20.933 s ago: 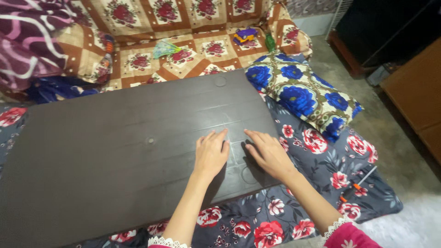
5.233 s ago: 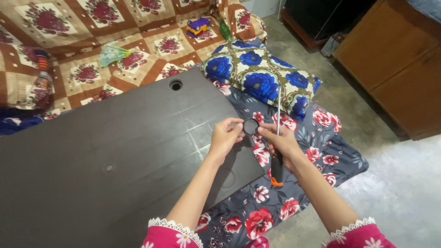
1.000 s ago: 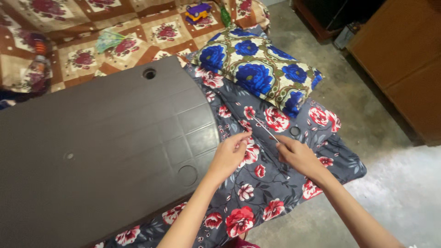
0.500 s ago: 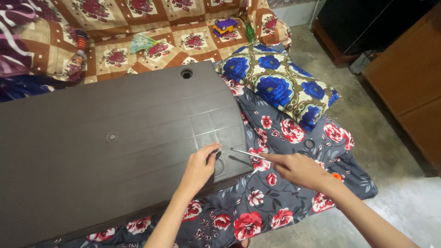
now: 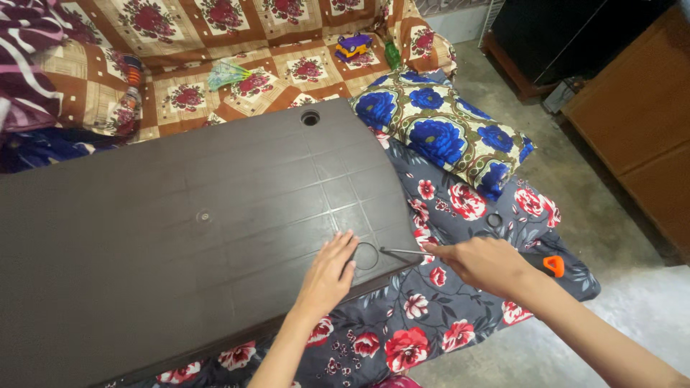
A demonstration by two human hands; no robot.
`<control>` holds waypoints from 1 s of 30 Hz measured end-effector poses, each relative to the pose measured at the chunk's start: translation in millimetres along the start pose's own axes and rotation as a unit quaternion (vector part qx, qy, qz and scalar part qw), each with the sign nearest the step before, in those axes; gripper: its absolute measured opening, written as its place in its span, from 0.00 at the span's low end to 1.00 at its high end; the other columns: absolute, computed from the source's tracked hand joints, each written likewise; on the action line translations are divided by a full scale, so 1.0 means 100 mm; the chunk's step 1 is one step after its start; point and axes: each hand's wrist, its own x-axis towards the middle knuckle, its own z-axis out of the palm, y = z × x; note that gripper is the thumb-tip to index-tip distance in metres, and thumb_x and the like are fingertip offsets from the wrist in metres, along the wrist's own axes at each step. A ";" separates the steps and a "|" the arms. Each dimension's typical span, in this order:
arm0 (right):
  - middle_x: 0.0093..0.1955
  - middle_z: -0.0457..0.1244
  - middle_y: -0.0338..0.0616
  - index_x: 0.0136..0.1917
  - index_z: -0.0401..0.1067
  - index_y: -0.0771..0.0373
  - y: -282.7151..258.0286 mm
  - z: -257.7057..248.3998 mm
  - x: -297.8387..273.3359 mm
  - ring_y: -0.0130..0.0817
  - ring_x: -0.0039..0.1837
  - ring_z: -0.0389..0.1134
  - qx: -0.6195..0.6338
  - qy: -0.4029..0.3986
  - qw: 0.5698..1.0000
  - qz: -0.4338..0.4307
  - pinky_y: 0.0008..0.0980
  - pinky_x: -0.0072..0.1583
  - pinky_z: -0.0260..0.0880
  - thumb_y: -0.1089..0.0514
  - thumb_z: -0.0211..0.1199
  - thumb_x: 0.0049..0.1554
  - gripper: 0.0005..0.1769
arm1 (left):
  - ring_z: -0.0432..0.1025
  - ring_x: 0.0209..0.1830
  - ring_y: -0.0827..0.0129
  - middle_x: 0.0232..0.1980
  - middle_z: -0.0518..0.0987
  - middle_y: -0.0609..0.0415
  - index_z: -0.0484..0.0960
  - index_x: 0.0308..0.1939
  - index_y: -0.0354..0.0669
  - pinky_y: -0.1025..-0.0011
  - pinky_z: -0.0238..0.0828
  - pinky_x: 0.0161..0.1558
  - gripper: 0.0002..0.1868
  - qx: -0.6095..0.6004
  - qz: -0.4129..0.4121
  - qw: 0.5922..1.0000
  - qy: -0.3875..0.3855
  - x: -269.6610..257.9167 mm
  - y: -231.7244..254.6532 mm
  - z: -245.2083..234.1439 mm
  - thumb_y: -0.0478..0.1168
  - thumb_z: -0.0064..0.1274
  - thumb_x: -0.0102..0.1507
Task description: The person pries round plastic caps out of the holes in the underside of a plastic table top using a screwdriver, collecting the caps on the bed. The person then flips the table over and works the legs to reattach them to the top.
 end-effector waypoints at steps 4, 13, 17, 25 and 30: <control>0.37 0.68 0.46 0.76 0.63 0.31 -0.09 -0.04 -0.05 0.48 0.42 0.72 -0.033 0.036 0.998 -0.033 0.49 0.43 0.73 0.56 0.54 0.57 0.35 | 0.55 0.78 0.51 0.76 0.66 0.47 0.73 0.69 0.40 0.53 0.46 0.75 0.26 0.009 0.007 1.000 -0.005 -0.03 0.01 0.02 0.39 0.48 0.66; 0.40 0.68 0.41 0.75 0.65 0.33 -0.20 -0.18 0.00 0.43 0.44 0.72 -0.098 0.037 0.994 -0.035 0.44 0.45 0.74 0.62 0.54 0.55 0.37 | 0.55 0.79 0.52 0.76 0.66 0.49 0.73 0.69 0.41 0.54 0.47 0.75 0.26 0.001 -0.002 1.000 -0.009 -0.01 0.05 -0.03 0.38 0.48 0.65; 0.43 0.68 0.39 0.77 0.63 0.34 -0.27 -0.26 0.01 0.40 0.48 0.72 -0.140 0.021 0.989 -0.039 0.42 0.47 0.74 0.63 0.55 0.53 0.40 | 0.55 0.78 0.52 0.76 0.67 0.49 0.73 0.69 0.41 0.54 0.48 0.75 0.26 -0.001 -0.003 1.000 -0.007 -0.01 0.07 -0.04 0.38 0.48 0.65; 0.43 0.69 0.40 0.69 0.70 0.52 -0.54 -0.33 0.01 0.38 0.46 0.71 -0.244 0.101 0.960 -0.096 0.38 0.42 0.70 0.61 0.59 0.52 0.30 | 0.56 0.78 0.52 0.75 0.67 0.48 0.73 0.68 0.40 0.54 0.48 0.75 0.26 0.001 -0.006 1.000 0.001 -0.01 0.06 -0.01 0.38 0.49 0.65; 0.35 0.68 0.39 0.61 0.74 0.65 -0.72 -0.36 0.08 0.35 0.38 0.69 -0.320 0.132 0.926 -0.151 0.36 0.36 0.69 0.60 0.59 0.56 0.20 | 0.55 0.78 0.51 0.76 0.67 0.48 0.73 0.68 0.40 0.53 0.47 0.75 0.26 -0.001 -0.004 1.000 0.000 0.00 0.03 0.02 0.37 0.48 0.65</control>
